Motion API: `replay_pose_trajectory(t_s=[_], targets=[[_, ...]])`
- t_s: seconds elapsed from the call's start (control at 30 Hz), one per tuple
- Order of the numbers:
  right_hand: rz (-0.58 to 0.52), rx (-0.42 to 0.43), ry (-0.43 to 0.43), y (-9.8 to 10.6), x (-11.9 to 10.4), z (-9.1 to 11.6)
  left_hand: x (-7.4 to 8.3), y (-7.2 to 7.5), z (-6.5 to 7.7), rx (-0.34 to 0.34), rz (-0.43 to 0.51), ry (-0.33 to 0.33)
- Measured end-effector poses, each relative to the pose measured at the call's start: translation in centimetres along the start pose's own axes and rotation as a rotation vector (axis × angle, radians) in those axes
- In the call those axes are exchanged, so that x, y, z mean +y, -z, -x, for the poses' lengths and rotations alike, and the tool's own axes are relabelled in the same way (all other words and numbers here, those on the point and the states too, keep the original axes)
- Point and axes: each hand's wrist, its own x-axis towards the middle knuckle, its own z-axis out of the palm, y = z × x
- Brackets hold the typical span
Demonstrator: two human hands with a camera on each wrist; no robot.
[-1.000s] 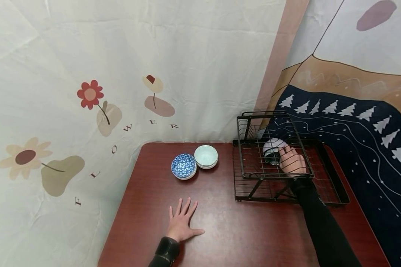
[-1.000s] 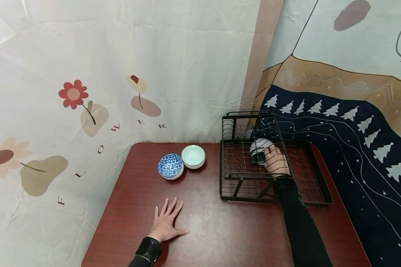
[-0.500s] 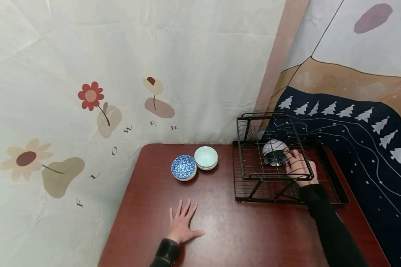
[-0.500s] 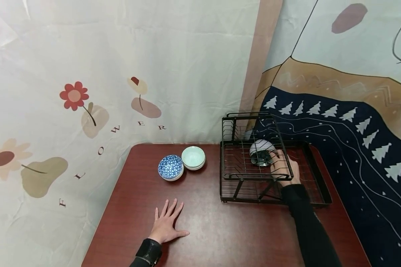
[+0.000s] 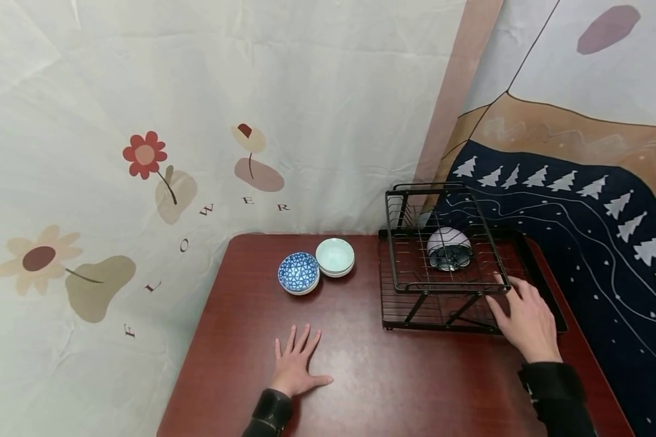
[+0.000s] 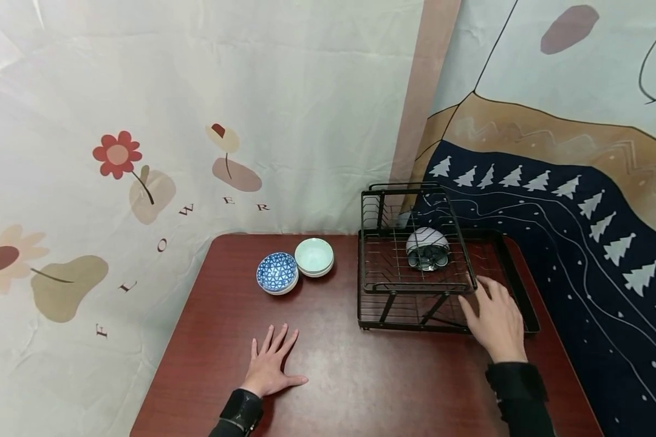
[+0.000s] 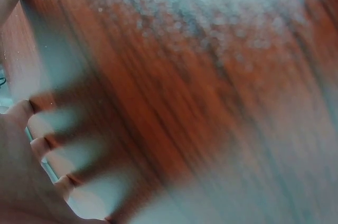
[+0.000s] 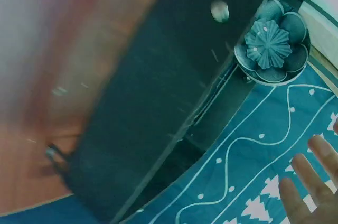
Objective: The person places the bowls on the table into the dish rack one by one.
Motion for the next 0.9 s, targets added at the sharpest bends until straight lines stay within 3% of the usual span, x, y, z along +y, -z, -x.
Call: replay_pose_trajectory(t_s=[0.17,0.33,0.67,0.9], targets=[[-0.065,0.102,-0.035,-0.6,-1.1,4.6,0.0,0.0,0.1,-0.004,0.005,0.000],[-0.084,0.086,-0.092,-1.4,-2.2,9.2,0.1,0.1,0.1,0.003,0.005,-0.001],[-0.031,-0.291,-0.301,-3.4,-2.5,14.4,0.1,0.2,0.3,0.021,-0.001,-0.010],[-0.099,-0.516,-0.370,-4.6,-1.7,14.9,0.1,0.0,0.2,0.024,0.003,-0.010]])
